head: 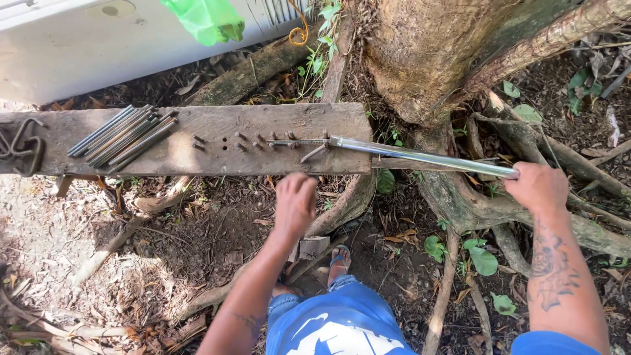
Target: Manually bending steel rebar into rectangular stirrups using a jig and a pipe lever.
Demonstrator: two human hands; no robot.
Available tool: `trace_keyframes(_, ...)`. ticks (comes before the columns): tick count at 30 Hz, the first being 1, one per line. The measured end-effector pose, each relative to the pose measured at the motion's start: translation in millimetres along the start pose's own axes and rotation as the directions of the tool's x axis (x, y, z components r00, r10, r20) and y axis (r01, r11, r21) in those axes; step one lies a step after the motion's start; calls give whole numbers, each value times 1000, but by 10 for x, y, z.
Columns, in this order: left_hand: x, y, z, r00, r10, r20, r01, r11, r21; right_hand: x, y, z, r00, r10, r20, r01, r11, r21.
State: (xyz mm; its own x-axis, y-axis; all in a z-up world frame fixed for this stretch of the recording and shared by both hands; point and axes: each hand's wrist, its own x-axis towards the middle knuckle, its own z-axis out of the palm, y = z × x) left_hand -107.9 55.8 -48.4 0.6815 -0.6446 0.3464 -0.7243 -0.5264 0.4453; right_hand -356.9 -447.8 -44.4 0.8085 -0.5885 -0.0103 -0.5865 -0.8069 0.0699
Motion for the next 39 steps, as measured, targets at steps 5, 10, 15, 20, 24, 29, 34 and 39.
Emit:
trace_keyframes(5, -397, 286, -32, 982, -172, 71, 171, 985, 23, -21, -61, 54, 994, 69, 79, -67, 997, -23)
trace_keyframes(10, -426, 243, -4, 933, -345, 104, 346, 938, 6, -134, -62, 202, 995, 98, 11, -99, 995, 15)
trace_keyframes(15, -400, 265, -36, 847, -488, 211, 509, 859, -56, -252, -125, 203, 967, 128, -222, -118, 991, 57)
trace_keyframes(20, -542, 172, 34, 885, -415, 212, 439, 895, -80, -557, -55, 268, 947, 110, -301, -147, 984, -102)
trace_keyframes(24, -536, 67, 56, 915, -366, 170, 387, 915, -114, -687, -266, 231, 935, 193, -297, -231, 968, -98)
trace_keyframes(29, -598, 23, 13, 891, -375, 255, 417, 899, -136, -1525, -707, 311, 891, 299, -341, -338, 939, -61)
trace_keyframes(34, -623, -176, 199, 931, -278, 235, 319, 934, -160, -2528, -1657, 99, 844, 359, -398, -423, 902, -83)
trace_keyframes(39, -661, -222, 237, 963, -205, 175, 241, 946, -219, -3407, -2856, -78, 790, 604, -108, -583, 794, 172)
